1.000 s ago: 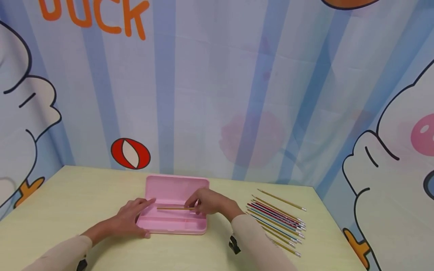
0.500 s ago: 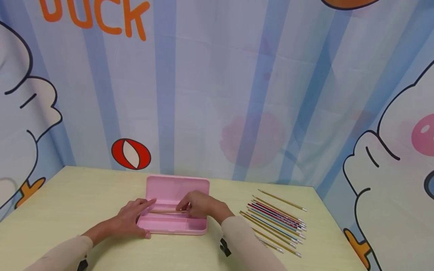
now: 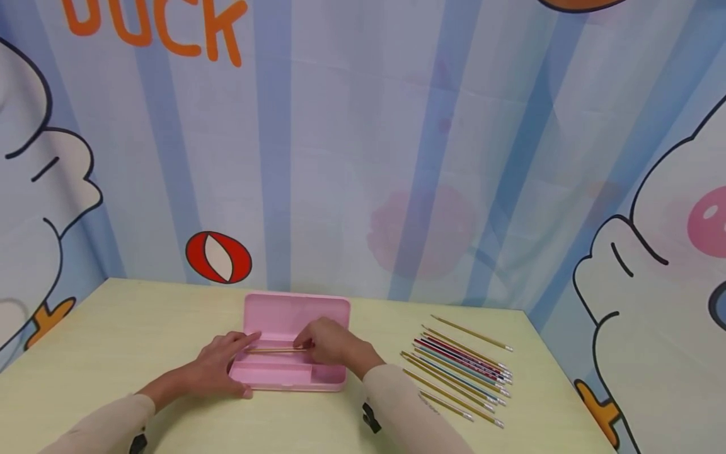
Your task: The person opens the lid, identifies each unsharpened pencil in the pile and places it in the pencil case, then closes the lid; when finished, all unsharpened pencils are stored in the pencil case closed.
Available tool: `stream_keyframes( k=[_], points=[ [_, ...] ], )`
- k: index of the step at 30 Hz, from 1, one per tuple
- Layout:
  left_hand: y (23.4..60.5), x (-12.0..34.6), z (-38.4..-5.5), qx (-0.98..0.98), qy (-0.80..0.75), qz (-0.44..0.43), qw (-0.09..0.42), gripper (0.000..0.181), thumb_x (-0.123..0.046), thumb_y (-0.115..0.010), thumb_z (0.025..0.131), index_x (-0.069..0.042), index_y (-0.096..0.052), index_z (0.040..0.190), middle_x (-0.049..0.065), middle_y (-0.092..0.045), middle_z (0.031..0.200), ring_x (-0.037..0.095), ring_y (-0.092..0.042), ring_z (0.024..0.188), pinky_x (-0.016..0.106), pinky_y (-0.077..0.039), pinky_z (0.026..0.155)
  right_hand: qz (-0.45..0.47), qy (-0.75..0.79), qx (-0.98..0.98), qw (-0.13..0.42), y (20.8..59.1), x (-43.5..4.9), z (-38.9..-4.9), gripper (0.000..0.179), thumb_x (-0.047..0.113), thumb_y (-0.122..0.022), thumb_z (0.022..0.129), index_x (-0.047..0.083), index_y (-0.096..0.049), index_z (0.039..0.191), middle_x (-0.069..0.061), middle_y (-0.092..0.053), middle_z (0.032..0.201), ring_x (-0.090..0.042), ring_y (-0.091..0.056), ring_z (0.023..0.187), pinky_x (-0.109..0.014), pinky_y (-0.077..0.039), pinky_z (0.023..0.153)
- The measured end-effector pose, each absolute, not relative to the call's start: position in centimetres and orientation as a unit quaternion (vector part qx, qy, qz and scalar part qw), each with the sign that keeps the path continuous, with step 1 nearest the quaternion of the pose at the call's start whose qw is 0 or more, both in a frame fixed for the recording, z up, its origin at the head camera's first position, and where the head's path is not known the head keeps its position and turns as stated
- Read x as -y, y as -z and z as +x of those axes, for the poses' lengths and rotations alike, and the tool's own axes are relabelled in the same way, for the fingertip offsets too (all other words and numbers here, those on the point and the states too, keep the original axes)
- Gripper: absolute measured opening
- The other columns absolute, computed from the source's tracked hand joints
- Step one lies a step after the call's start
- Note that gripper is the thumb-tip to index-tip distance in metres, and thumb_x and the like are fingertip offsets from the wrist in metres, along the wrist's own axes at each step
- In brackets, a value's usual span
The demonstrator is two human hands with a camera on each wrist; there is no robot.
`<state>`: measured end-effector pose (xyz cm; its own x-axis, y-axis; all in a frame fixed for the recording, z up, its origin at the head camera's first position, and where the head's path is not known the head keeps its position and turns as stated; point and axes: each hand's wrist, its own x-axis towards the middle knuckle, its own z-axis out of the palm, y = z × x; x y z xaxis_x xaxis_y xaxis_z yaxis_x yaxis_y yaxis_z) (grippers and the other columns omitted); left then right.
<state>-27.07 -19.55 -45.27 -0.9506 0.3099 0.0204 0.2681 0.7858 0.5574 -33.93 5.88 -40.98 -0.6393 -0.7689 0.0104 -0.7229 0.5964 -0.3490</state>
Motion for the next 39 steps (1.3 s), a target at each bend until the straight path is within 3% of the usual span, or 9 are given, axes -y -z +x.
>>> stream_keyframes(
  k=[14,23,31,39],
  points=[
    [45.2,19.5,-27.1,-0.946,-0.287,0.149,0.034,0.104,-0.039,-0.091,0.066,-0.012,-0.040,0.153,0.018,-0.046,0.141,0.037,-0.041,0.123,0.065,-0.031,0.106,-0.408,0.160,-0.897,0.058,41.4,-5.8,-33.8,0.021,0.009,-0.073,0.090,0.007,-0.077,0.111,0.000,-0.076,0.094,-0.002,-0.056,0.076,-0.016,-0.049,0.073],
    [45.1,19.5,-27.0,-0.943,-0.293,0.155,0.040,0.103,-0.038,-0.090,0.068,-0.011,-0.039,0.153,0.017,-0.046,0.141,0.036,-0.040,0.123,0.066,-0.030,0.106,-0.450,0.181,-0.874,0.028,40.9,-7.3,-33.8,0.017,0.007,-0.072,0.090,0.001,-0.077,0.106,-0.007,-0.076,0.092,-0.004,-0.057,0.073,-0.017,-0.048,0.071],
    [45.1,19.4,-27.1,-0.940,-0.297,0.160,0.040,0.103,-0.037,-0.090,0.068,-0.013,-0.039,0.154,0.016,-0.046,0.140,0.036,-0.040,0.124,0.066,-0.028,0.107,-0.420,0.224,-0.878,0.046,39.7,-10.5,-34.1,0.020,0.002,-0.067,0.092,-0.001,-0.074,0.110,-0.010,-0.075,0.097,-0.011,-0.062,0.080,-0.023,-0.051,0.073],
    [45.1,19.5,-26.9,-0.941,-0.297,0.155,0.040,0.104,-0.038,-0.091,0.067,-0.012,-0.039,0.154,0.017,-0.046,0.141,0.036,-0.040,0.124,0.066,-0.029,0.106,-0.373,0.244,-0.890,0.094,38.5,-15.2,-34.4,0.030,0.007,-0.068,0.094,-0.001,-0.068,0.122,-0.009,-0.074,0.099,-0.015,-0.068,0.087,-0.023,-0.053,0.074]
  ],
)
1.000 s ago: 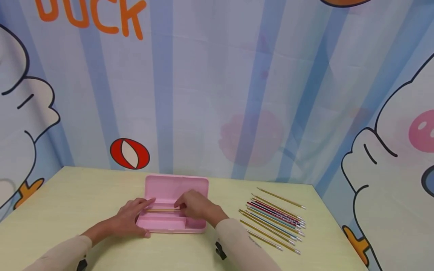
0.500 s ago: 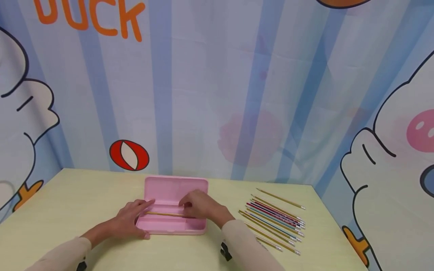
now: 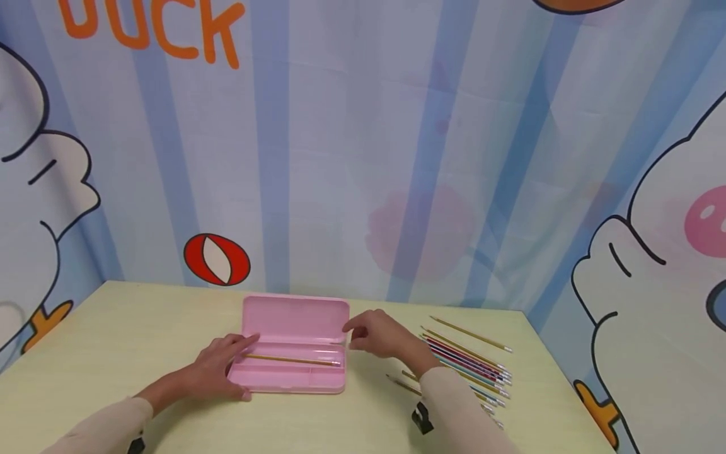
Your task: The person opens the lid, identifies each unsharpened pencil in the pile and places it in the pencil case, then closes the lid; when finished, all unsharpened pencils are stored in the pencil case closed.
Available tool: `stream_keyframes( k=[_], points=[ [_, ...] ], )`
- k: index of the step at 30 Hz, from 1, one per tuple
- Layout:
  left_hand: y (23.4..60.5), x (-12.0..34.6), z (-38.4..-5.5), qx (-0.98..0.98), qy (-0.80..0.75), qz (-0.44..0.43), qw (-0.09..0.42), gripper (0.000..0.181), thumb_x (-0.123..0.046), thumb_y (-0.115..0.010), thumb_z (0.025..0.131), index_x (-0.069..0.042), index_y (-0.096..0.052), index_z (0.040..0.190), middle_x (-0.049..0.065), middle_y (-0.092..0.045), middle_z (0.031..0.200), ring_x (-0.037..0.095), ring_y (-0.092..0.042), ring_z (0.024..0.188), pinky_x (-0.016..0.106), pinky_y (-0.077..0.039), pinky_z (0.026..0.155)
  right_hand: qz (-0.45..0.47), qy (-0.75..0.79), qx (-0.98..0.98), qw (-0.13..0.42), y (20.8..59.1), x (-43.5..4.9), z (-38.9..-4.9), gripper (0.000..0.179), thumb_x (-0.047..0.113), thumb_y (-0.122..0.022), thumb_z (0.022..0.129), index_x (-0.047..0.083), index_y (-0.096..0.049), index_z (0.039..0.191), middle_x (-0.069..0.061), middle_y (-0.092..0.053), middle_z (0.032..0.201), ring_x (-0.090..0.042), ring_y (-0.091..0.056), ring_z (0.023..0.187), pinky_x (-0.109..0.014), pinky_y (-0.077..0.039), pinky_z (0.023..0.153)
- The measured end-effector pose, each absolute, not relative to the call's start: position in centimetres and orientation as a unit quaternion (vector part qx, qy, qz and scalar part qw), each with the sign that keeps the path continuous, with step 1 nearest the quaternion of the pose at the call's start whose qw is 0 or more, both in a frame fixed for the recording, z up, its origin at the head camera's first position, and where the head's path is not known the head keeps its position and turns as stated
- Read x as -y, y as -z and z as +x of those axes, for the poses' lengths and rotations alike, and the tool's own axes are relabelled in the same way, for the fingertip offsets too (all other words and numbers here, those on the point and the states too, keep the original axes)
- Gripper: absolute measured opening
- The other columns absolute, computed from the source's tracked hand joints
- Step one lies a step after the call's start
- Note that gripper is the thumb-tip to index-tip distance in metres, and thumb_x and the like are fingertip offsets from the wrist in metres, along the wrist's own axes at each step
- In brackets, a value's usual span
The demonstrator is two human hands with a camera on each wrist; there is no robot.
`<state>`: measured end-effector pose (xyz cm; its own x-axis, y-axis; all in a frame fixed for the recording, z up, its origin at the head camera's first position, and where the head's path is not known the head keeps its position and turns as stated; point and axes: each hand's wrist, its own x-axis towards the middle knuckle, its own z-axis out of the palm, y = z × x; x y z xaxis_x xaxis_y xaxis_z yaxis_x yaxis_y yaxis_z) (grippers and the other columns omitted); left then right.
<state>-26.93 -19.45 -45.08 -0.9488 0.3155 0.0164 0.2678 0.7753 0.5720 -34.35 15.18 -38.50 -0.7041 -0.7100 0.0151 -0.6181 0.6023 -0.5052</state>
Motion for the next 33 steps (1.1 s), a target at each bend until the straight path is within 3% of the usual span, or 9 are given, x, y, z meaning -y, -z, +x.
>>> stream_keyframes(
  k=[15,25,33],
  points=[
    [45.1,19.5,-26.9,-0.941,-0.297,0.157,0.033,0.103,-0.038,-0.091,0.067,-0.012,-0.040,0.153,0.015,-0.047,0.138,0.034,-0.041,0.121,0.064,-0.030,0.105,-0.290,0.243,-0.917,0.127,37.1,-24.0,-35.7,0.031,0.011,-0.067,0.094,-0.004,-0.067,0.121,-0.016,-0.071,0.107,-0.020,-0.067,0.092,-0.034,-0.056,0.078],
    [45.1,19.4,-26.9,-0.940,-0.304,0.149,0.043,0.104,-0.037,-0.091,0.067,-0.014,-0.039,0.154,0.014,-0.046,0.140,0.034,-0.040,0.123,0.064,-0.029,0.106,-0.250,0.265,-0.923,0.125,37.6,-28.2,-35.7,0.029,0.005,-0.066,0.093,-0.009,-0.066,0.119,-0.026,-0.068,0.114,-0.032,-0.069,0.097,-0.042,-0.057,0.080],
    [45.2,19.5,-27.0,-0.941,-0.304,0.140,0.051,0.105,-0.038,-0.091,0.068,-0.014,-0.037,0.155,0.015,-0.045,0.143,0.035,-0.039,0.126,0.064,-0.028,0.108,-0.223,0.257,-0.934,0.109,38.4,-30.3,-35.7,0.028,0.000,-0.065,0.091,-0.009,-0.066,0.118,-0.019,-0.070,0.104,-0.028,-0.069,0.092,-0.044,-0.057,0.080]
  ],
)
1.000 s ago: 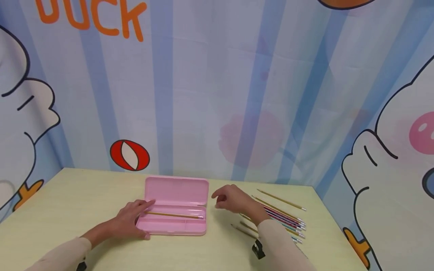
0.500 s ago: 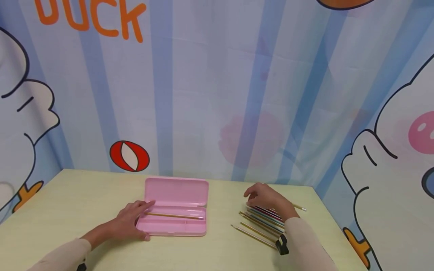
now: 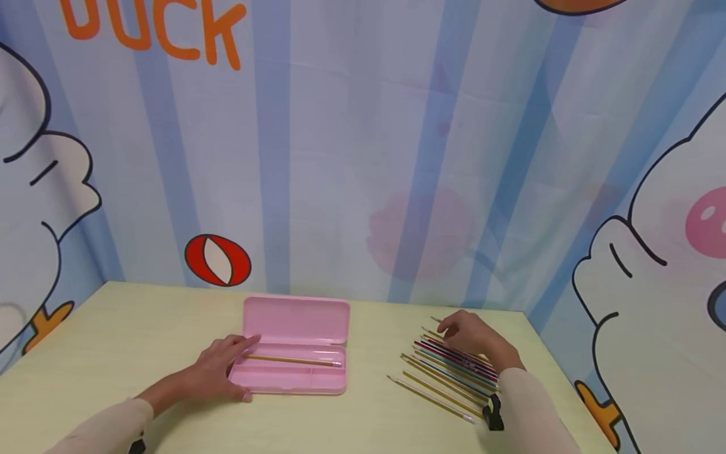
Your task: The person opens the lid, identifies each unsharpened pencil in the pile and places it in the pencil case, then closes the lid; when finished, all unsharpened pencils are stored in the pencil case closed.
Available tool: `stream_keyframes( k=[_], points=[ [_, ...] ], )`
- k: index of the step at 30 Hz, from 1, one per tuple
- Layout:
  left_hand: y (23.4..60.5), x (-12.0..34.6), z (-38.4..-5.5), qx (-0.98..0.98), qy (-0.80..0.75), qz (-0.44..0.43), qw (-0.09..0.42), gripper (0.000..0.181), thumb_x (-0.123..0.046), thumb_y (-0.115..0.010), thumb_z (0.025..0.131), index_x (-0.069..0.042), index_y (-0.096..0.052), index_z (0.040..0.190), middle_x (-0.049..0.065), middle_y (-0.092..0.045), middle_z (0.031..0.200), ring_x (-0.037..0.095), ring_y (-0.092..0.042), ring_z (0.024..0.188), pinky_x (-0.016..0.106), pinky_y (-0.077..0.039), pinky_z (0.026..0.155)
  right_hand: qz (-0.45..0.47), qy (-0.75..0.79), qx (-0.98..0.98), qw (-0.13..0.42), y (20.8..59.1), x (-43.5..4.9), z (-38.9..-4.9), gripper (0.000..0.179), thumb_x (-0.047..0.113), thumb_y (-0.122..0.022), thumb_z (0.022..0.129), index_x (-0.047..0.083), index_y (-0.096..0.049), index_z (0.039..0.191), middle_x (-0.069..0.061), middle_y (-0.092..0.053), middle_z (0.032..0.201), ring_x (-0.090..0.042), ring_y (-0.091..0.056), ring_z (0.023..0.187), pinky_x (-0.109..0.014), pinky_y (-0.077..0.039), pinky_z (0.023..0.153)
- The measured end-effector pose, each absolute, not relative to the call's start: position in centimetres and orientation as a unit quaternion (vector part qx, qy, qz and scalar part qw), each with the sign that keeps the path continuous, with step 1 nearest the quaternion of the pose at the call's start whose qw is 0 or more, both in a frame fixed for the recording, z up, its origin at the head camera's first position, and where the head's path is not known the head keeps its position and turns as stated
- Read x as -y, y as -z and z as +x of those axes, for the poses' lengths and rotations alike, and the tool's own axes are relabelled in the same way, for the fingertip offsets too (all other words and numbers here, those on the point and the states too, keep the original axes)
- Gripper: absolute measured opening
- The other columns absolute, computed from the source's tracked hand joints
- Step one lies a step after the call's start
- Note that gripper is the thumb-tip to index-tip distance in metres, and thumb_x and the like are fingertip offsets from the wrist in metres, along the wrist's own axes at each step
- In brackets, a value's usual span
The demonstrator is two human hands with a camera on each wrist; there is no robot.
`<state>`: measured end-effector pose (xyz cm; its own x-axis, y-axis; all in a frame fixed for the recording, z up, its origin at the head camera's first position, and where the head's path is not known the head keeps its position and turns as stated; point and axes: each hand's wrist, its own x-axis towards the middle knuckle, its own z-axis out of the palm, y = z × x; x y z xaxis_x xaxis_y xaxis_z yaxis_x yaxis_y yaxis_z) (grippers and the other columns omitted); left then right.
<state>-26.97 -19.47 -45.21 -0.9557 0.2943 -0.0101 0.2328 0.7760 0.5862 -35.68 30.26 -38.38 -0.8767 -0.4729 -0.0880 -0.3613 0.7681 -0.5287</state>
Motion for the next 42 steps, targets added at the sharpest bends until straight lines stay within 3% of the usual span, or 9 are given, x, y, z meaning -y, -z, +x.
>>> stream_keyframes(
  k=[11,22,42],
  points=[
    [45.2,19.5,-27.0,-0.940,-0.302,0.155,0.034,0.104,-0.037,-0.091,0.067,-0.012,-0.039,0.153,0.014,-0.047,0.139,0.034,-0.041,0.122,0.064,-0.030,0.105,-0.200,0.251,-0.941,0.104,39.7,-33.1,-35.8,0.026,-0.007,-0.061,0.090,-0.009,-0.067,0.115,-0.018,-0.071,0.102,-0.030,-0.069,0.091,-0.043,-0.057,0.077],
    [45.4,19.7,-26.8,-0.935,-0.308,0.173,0.021,0.103,-0.037,-0.091,0.067,-0.008,-0.041,0.152,0.015,-0.049,0.135,0.034,-0.043,0.118,0.062,-0.033,0.101,-0.188,0.235,-0.948,0.106,40.3,-34.1,-35.7,0.023,-0.004,-0.063,0.091,-0.007,-0.069,0.113,-0.019,-0.071,0.106,-0.034,-0.068,0.096,-0.045,-0.056,0.080],
    [45.7,19.7,-27.2,-0.939,-0.306,0.157,0.025,0.104,-0.037,-0.092,0.066,-0.013,-0.040,0.153,0.012,-0.048,0.139,0.032,-0.041,0.120,0.062,-0.031,0.104,-0.160,0.207,-0.962,0.082,41.2,-34.0,-36.1,0.022,-0.004,-0.062,0.091,-0.005,-0.071,0.111,-0.017,-0.072,0.104,-0.031,-0.069,0.092,-0.044,-0.057,0.076]
  ],
)
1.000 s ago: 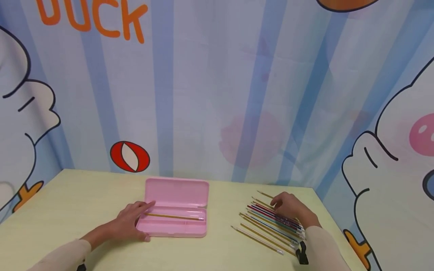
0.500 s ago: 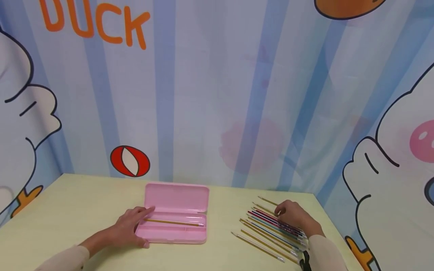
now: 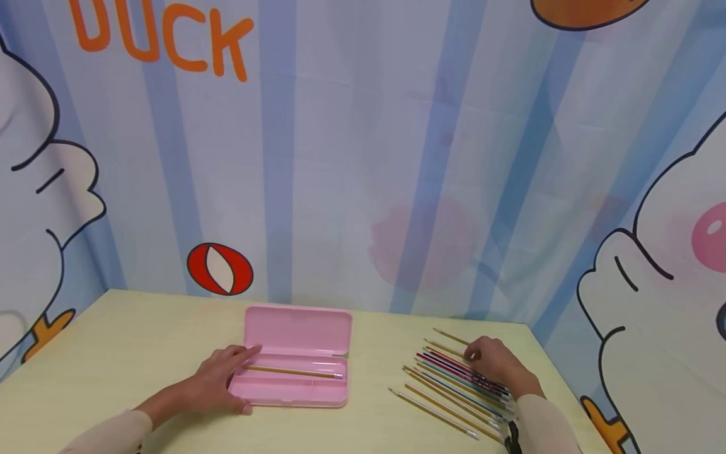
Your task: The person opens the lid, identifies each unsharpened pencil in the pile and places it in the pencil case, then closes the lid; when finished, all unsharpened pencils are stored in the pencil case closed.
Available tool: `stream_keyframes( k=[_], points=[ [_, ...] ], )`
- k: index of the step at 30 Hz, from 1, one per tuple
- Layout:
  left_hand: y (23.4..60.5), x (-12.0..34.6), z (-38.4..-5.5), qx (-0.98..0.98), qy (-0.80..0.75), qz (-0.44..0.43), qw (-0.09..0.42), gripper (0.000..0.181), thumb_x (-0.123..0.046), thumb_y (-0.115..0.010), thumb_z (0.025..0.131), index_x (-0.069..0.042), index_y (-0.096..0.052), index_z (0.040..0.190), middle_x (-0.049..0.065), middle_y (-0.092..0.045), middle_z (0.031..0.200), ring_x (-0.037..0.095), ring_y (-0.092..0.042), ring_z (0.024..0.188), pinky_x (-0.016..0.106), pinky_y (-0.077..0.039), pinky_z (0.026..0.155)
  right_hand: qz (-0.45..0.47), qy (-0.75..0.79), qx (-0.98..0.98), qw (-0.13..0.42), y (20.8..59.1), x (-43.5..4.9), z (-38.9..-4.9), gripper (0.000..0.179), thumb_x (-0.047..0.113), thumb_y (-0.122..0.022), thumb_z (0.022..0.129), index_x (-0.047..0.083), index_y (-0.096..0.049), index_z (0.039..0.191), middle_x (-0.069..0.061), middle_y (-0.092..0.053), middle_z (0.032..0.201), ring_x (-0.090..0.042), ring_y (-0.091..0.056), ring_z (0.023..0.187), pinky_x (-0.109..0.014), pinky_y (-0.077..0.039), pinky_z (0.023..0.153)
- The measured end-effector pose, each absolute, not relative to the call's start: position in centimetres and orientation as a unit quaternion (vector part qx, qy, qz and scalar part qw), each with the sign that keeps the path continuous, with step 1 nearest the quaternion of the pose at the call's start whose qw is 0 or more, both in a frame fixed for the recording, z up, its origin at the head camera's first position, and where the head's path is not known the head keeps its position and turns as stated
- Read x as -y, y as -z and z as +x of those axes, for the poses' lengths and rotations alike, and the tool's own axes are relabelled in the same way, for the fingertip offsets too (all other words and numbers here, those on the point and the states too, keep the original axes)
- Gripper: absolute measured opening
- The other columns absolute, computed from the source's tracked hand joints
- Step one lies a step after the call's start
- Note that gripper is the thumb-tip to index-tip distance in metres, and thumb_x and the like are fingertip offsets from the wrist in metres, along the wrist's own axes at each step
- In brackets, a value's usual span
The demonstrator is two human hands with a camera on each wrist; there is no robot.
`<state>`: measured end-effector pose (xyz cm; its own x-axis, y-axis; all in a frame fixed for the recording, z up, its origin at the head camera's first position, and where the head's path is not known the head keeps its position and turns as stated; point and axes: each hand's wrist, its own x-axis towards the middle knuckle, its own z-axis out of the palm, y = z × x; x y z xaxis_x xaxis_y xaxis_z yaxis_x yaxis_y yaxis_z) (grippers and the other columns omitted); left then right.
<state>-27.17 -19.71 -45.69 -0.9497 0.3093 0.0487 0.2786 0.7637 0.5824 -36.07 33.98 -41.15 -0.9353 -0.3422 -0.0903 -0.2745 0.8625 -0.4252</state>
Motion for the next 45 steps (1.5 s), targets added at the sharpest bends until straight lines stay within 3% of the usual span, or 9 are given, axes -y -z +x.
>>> stream_keyframes(
  k=[13,21,28,34,45],
  points=[
    [45.6,19.8,-27.0,-0.937,-0.309,0.160,0.023,0.104,-0.037,-0.092,0.066,-0.012,-0.040,0.153,0.012,-0.048,0.138,0.031,-0.042,0.119,0.062,-0.031,0.104,-0.157,0.230,-0.956,0.089,41.8,-34.5,-36.3,0.024,-0.006,-0.058,0.091,-0.005,-0.071,0.112,-0.015,-0.072,0.103,-0.024,-0.068,0.087,-0.041,-0.056,0.073],
    [45.5,19.9,-27.0,-0.938,-0.309,0.153,0.025,0.104,-0.038,-0.091,0.067,-0.014,-0.039,0.154,0.014,-0.046,0.140,0.033,-0.041,0.122,0.062,-0.030,0.105,-0.180,0.233,-0.951,0.089,41.7,-34.4,-36.4,0.028,-0.014,-0.058,0.087,-0.006,-0.071,0.111,-0.016,-0.071,0.103,-0.029,-0.067,0.091,-0.042,-0.056,0.074],
    [45.5,20.0,-27.0,-0.937,-0.311,0.153,0.030,0.105,-0.038,-0.091,0.067,-0.013,-0.038,0.154,0.016,-0.045,0.141,0.036,-0.040,0.124,0.063,-0.029,0.106,-0.197,0.233,-0.948,0.089,42.2,-34.7,-36.3,0.032,-0.012,-0.055,0.089,-0.005,-0.070,0.116,-0.007,-0.065,0.093,-0.018,-0.052,0.080,-0.034,-0.041,0.065],
    [45.4,19.9,-26.9,-0.934,-0.320,0.156,0.035,0.104,-0.037,-0.091,0.068,-0.013,-0.038,0.154,0.016,-0.045,0.142,0.035,-0.040,0.123,0.064,-0.029,0.105,-0.209,0.219,-0.949,0.087,42.4,-35.0,-36.1,0.033,-0.011,-0.056,0.091,-0.004,-0.068,0.120,-0.002,-0.053,0.081,-0.012,-0.043,0.072,-0.033,-0.036,0.064],
    [45.4,20.0,-26.8,-0.934,-0.316,0.164,0.027,0.105,-0.040,-0.091,0.067,-0.012,-0.038,0.154,0.016,-0.046,0.141,0.034,-0.040,0.123,0.063,-0.030,0.105,-0.235,0.222,-0.942,0.087,42.6,-35.0,-35.9,0.032,-0.004,-0.061,0.093,-0.007,-0.065,0.124,-0.002,-0.060,0.089,-0.004,-0.049,0.073,-0.028,-0.043,0.062]
  ],
)
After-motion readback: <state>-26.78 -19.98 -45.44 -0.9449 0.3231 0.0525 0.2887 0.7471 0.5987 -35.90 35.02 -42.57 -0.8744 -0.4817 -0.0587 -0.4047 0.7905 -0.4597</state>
